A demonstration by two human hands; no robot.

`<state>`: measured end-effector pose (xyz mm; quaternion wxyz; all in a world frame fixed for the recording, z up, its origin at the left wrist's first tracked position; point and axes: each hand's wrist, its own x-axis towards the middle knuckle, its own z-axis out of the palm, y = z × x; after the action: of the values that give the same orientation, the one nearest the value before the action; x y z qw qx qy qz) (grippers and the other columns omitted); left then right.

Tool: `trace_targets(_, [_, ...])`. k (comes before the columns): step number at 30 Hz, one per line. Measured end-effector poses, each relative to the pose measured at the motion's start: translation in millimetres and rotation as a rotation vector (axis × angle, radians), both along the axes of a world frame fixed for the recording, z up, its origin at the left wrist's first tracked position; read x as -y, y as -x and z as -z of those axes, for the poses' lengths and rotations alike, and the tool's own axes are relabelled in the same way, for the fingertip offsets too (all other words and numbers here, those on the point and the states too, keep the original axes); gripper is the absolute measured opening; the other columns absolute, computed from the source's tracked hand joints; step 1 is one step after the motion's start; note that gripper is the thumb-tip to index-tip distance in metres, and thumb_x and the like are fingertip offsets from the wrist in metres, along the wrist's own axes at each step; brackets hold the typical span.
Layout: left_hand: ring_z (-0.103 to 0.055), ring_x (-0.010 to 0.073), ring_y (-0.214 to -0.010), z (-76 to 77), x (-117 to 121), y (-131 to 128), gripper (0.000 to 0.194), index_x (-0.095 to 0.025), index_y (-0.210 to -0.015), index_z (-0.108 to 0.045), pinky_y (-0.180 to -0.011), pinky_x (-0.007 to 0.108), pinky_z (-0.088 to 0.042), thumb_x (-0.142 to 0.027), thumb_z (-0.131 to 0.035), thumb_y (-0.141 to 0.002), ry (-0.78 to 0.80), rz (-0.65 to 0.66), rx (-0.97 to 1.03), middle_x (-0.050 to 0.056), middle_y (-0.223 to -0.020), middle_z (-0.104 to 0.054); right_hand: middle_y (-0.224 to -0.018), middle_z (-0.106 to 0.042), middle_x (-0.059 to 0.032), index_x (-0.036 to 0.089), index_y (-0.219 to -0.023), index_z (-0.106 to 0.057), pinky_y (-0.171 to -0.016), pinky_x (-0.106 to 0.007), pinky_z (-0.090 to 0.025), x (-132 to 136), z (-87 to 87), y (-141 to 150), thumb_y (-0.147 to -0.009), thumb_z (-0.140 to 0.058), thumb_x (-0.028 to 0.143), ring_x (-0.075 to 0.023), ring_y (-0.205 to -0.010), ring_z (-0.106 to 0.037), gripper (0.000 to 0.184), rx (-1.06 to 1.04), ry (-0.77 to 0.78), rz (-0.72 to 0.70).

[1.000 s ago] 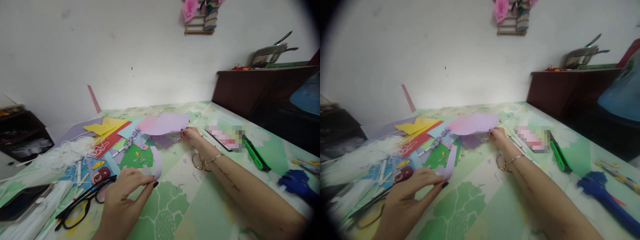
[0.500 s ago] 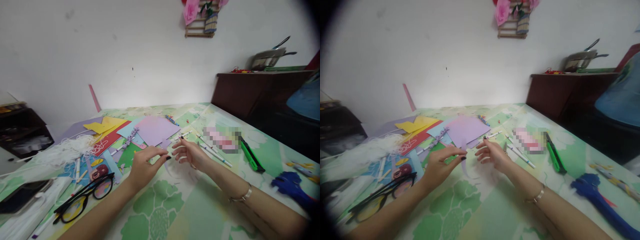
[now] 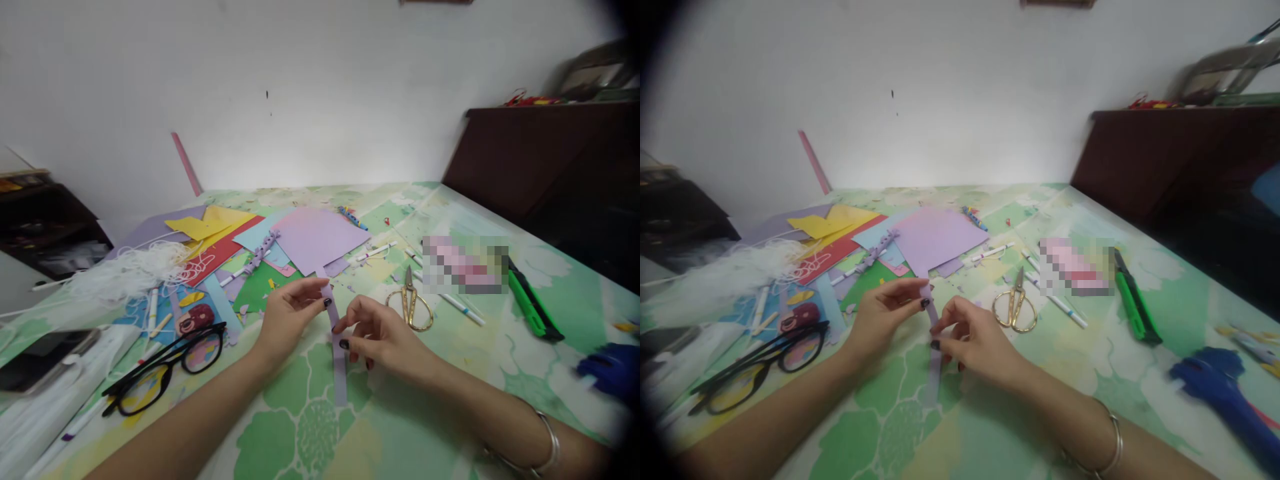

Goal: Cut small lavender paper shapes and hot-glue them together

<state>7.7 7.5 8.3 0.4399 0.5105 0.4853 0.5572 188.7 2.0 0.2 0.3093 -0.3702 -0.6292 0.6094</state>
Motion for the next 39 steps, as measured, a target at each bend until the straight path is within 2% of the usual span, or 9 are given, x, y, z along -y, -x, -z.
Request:
trace_targets(4, [-0.068,0.0168,-0.079,2.5,-5,5,0.03,-0.016,-0.095,-0.074,-0.077,0.03,-0.056,-0.02,-0.08,-0.066,0.045,-0.013,0.074,0.006,-0.088,-0.075,-0.076,-0.063,0.0005,0.02,-0.083,-0.057,-0.046,-0.02,-0.039,-1,-0.6,-6,-0.078,-0.05,0.008,-0.0083,-0.052,-0.054,0.015,0.179,-0.349,0.038])
trace_targets(7, [-0.065,0.0121,-0.071,5.6,-10,10,0.029,-0.015,-0.094,-0.074,-0.071,0.025,-0.055,-0.017,-0.079,-0.065,0.061,-0.024,0.161,0.004,-0.083,-0.073,-0.091,-0.064,-0.0049,0.021,-0.097,-0.068,-0.061,-0.023,-0.044,-6,0.5,-11,-0.078,-0.046,0.002,-0.0125,-0.075,-0.059,0.035,0.27,-0.662,0.022])
trace_targets(9, [-0.064,0.01,-0.069,6.7,-12,12,0.03,-0.014,-0.094,-0.074,-0.068,0.022,-0.054,-0.016,-0.079,-0.064,0.069,-0.032,0.217,0.003,-0.083,-0.071,-0.101,-0.064,-0.007,0.022,-0.107,-0.069,-0.066,-0.025,-0.046,-8,3.0,-11,-0.079,-0.046,0.001,-0.0131,-0.081,-0.06,0.042,0.258,-0.708,-0.077])
trace_targets(13, [-0.064,0.011,-0.073,5.9,-13,14,0.031,-0.013,-0.093,-0.073,-0.067,0.023,-0.055,-0.015,-0.079,-0.062,0.089,-0.053,0.266,0.004,-0.087,-0.069,-0.088,-0.069,-0.0048,0.022,-0.095,-0.074,-0.067,-0.024,-0.047,-6,5.9,-8,-0.084,-0.054,0.009,-0.0139,-0.08,-0.063,0.026,0.237,-0.67,-0.238])
trace_targets(18, [-0.063,0.0094,-0.07,5.7,-15,18,0.032,-0.013,-0.095,-0.073,-0.069,0.023,-0.054,-0.015,-0.078,-0.063,0.097,-0.093,0.244,0.004,-0.089,-0.068,-0.085,-0.072,-0.0046,0.022,-0.097,-0.074,-0.07,-0.026,-0.048,-3,0.1,-7,-0.089,-0.054,0.018,-0.0145,-0.081,-0.064,0.022,0.157,-0.656,-0.215])
trace_targets(22, [-0.066,0.013,-0.073,6.0,-14,19,0.04,-0.015,-0.109,-0.069,-0.074,0.028,-0.055,-0.022,-0.075,-0.07,0.075,-0.011,0.223,0.006,-0.097,-0.07,-0.089,-0.073,-0.0045,0.025,-0.095,-0.076,-0.07,-0.027,-0.05,-2,-0.1,-8,-0.087,-0.058,0.021,-0.0154,-0.079,-0.066,0.02,0.111,-0.5,-0.076])
trace_targets(26, [-0.07,0.0199,-0.084,4.7,-4,12,0.052,-0.022,-0.126,-0.061,-0.079,0.034,-0.056,-0.029,-0.073,-0.076,0.109,0.231,0.232,0.008,-0.096,-0.073,-0.082,-0.075,-0.0043,0.023,-0.085,-0.078,-0.067,-0.028,-0.051,-3,2.2,-7,-0.079,-0.067,0.027,-0.017,-0.074,-0.067,0.013,0.052,-0.237,0.128])
trace_targets(31, [-0.072,0.0205,-0.081,4.1,8,4,0.022,-0.02,-0.093,-0.076,-0.078,0.032,-0.057,-0.023,-0.077,-0.072,0.16,0.363,0.063,0.007,-0.088,-0.077,-0.067,-0.071,-0.0022,0.018,-0.073,-0.072,-0.058,-0.023,-0.049,-5,-0.6,-2,-0.065,-0.08,0.029,-0.0122,-0.06,-0.063,0.016,-0.107,0.044,0.188])
trace_targets(39, [-0.068,0.0157,-0.064,4.9,9,0,0.007,-0.016,-0.07,-0.074,-0.066,0.028,-0.056,-0.018,-0.079,-0.066,0.124,0.163,0.017,0.003,-0.07,-0.074,-0.065,-0.066,-0.0018,0.016,-0.072,-0.065,-0.056,-0.023,-0.048,-4,-1.9,0,-0.062,-0.082,0.04,-0.0119,-0.058,-0.061,0.032,-0.103,0.119,0.14])
